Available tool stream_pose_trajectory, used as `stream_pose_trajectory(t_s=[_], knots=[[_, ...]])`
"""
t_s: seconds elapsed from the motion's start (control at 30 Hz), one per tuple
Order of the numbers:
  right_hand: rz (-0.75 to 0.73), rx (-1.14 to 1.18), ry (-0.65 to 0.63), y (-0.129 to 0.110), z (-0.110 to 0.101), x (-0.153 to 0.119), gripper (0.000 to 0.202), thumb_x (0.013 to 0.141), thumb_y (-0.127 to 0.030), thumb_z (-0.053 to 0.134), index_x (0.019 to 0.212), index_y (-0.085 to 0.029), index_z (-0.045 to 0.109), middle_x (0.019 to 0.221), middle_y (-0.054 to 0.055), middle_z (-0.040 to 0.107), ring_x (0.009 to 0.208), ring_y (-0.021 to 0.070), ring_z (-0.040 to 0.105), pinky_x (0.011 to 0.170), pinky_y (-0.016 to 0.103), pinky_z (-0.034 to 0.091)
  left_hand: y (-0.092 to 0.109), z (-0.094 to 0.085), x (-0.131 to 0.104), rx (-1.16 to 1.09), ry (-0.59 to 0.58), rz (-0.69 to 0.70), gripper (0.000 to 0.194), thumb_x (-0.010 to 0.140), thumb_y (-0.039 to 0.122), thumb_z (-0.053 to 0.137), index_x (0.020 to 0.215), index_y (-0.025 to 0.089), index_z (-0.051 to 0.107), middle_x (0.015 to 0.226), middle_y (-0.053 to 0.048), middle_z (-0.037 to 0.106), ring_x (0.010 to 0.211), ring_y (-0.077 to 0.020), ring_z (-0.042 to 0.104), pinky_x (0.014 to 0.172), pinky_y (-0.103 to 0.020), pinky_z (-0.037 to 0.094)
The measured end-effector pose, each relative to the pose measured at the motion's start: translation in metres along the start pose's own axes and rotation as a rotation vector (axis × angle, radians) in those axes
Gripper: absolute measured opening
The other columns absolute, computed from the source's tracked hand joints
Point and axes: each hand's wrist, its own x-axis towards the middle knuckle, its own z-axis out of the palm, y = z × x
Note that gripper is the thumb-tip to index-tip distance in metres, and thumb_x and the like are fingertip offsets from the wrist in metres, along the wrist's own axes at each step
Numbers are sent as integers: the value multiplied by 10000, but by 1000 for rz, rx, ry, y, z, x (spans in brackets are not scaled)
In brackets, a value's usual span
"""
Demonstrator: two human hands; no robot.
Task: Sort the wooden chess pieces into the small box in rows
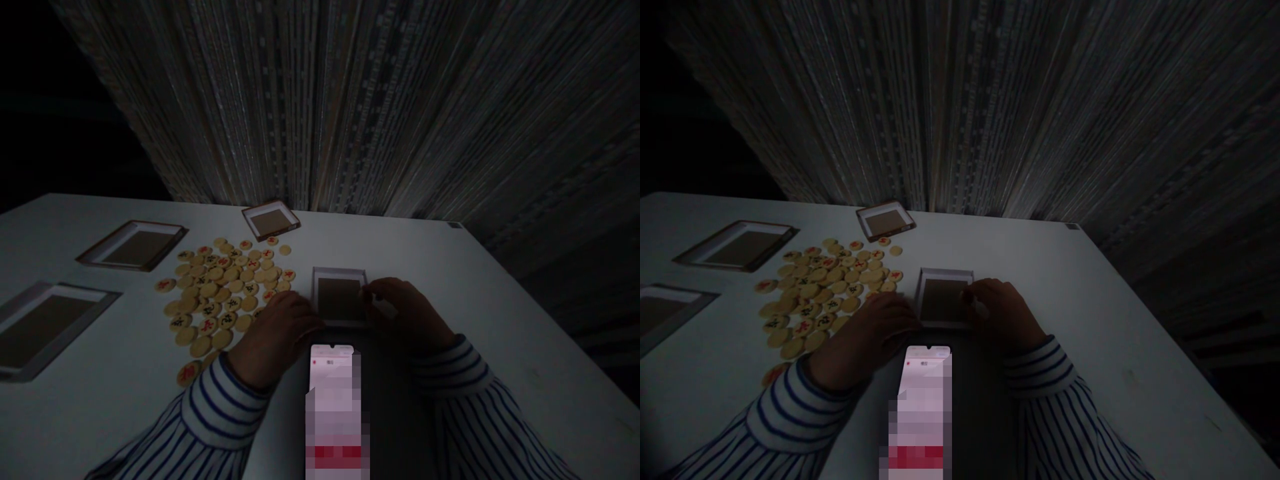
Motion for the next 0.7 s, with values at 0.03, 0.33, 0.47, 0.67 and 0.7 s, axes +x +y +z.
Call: stream_pose_trajectory(t_s=[0.03,0.33,0.47,0.67,0.7], knots=[[-8,-3,-2,0,0,0,170,756,-181,533,912,-206,595,910,58,658,808,178,591,705,352,460,0,0,0,-7,-7,3,163,848,173,507,874,215,663,853,-31,666,839,-180,541,784,-363,384],[-51,-12,34,-1,2,-1,154,793,-208,518,899,-181,627,867,70,670,754,169,601,666,338,468,0,-1,0,-33,-15,-8,137,828,161,534,871,202,657,828,-33,663,833,-191,541,767,-368,387],[-54,-15,22,1,2,-1,157,787,-217,524,894,-195,637,856,63,672,730,161,600,652,328,469,1,-2,0,-42,-6,-14,136,834,171,527,868,202,656,821,-30,658,827,-188,536,764,-365,387],[-70,-19,-5,1,1,-3,183,781,-212,517,912,-187,642,874,71,673,733,161,601,668,337,474,1,-2,-1,-46,-24,-19,162,841,158,505,863,207,658,813,-32,655,820,-184,530,755,-358,388],[-65,-20,-2,0,1,-3,184,786,-215,510,911,-193,644,875,70,674,737,162,602,669,339,474,0,-2,-1,-42,-23,-18,157,840,159,509,863,208,658,814,-30,655,825,-183,530,760,-357,387]])
